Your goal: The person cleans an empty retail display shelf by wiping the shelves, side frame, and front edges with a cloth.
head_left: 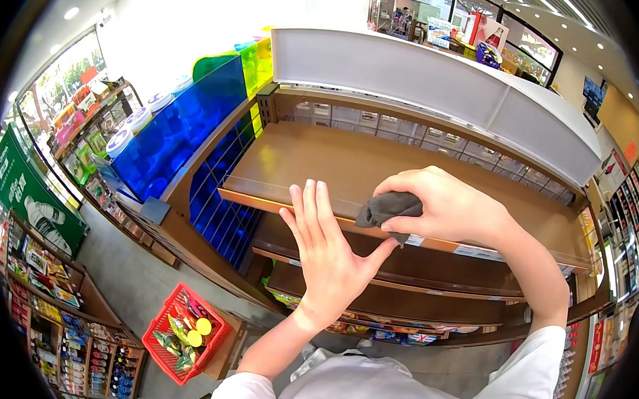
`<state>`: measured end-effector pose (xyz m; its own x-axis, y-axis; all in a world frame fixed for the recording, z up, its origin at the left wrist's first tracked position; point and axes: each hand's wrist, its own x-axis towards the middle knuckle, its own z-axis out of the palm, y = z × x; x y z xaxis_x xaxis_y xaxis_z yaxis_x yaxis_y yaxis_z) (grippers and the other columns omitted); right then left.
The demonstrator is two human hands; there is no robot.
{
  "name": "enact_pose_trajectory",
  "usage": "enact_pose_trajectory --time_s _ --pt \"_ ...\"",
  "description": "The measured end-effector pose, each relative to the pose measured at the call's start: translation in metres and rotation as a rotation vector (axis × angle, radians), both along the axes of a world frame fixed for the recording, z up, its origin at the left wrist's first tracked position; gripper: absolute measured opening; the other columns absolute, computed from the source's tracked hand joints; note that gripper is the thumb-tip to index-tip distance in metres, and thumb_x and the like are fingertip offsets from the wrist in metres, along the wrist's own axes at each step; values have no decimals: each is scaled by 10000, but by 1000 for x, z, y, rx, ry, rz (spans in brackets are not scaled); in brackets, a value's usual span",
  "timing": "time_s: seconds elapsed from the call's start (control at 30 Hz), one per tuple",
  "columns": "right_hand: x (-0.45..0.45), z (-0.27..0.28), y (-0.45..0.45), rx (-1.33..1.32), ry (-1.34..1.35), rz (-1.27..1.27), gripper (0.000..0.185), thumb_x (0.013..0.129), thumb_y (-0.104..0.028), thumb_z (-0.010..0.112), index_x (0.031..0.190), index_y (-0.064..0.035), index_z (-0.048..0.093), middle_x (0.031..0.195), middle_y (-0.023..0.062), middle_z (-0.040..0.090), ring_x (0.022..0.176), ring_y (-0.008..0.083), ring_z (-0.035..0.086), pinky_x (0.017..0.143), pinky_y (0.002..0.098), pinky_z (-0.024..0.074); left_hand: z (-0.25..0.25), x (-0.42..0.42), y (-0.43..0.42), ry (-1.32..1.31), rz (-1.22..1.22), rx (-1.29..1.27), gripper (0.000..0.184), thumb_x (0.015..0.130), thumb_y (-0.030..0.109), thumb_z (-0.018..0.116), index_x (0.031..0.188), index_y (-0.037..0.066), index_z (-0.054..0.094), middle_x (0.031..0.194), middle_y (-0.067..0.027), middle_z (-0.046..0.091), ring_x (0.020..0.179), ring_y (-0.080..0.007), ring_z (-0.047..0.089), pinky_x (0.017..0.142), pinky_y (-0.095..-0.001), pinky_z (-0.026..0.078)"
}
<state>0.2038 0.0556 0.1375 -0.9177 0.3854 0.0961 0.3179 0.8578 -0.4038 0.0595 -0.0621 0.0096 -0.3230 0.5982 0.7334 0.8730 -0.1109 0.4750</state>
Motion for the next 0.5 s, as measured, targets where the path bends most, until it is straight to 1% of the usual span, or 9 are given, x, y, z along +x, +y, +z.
enact_pose_trajectory --time_s 0.07,0.1,0.13,0.23,0.4,0.5 --pt "3 2 -3 -16 -15 -23 396 841 -188 779 1168 12 679 1078 201 733 1010 365 699 907 429 554 -1 0 1 2 5 6 1185 759 468 888 1561 -106 231 1598 -309 287 1546 -499 167 1229 -665 125" --pt "4 3 -5 -32 -30 -46 377 851 -205 766 1155 2 684 1075 209 730 1023 379 686 925 442 545 -1 0 1 2 5 2 1208 749 459 898 1570 -101 212 1608 -293 270 1550 -494 148 1236 -654 118" --pt "5 5 -8 -32 -31 -46 377 851 -205 766 1155 2 684 1075 209 730 1023 379 686 925 442 545 -2 0 1 1 6 -2 1231 740 450 907 1580 -95 192 1619 -277 254 1554 -489 130 1244 -644 111" --pt "6 9 -13 -52 -40 -77 360 855 -193 755 1152 -2 681 1068 206 727 1038 380 679 917 450 546 -3 0 2 10 11 8 1233 736 457 910 1577 -97 199 1617 -275 259 1552 -488 139 1242 -646 120" --pt "14 6 -10 0 -31 -74 356 863 -187 748 1162 -5 683 1047 199 728 1000 371 687 898 447 551 -3 0 2 19 20 13 1231 736 470 909 1574 -98 209 1617 -272 263 1549 -488 151 1240 -647 132" --pt "18 5 -8 -13 -18 -65 358 861 -179 754 1165 -4 684 1033 192 730 977 366 691 886 442 555 -3 0 2 18 24 8 1232 736 479 908 1573 -98 212 1616 -271 265 1549 -485 154 1241 -644 134"
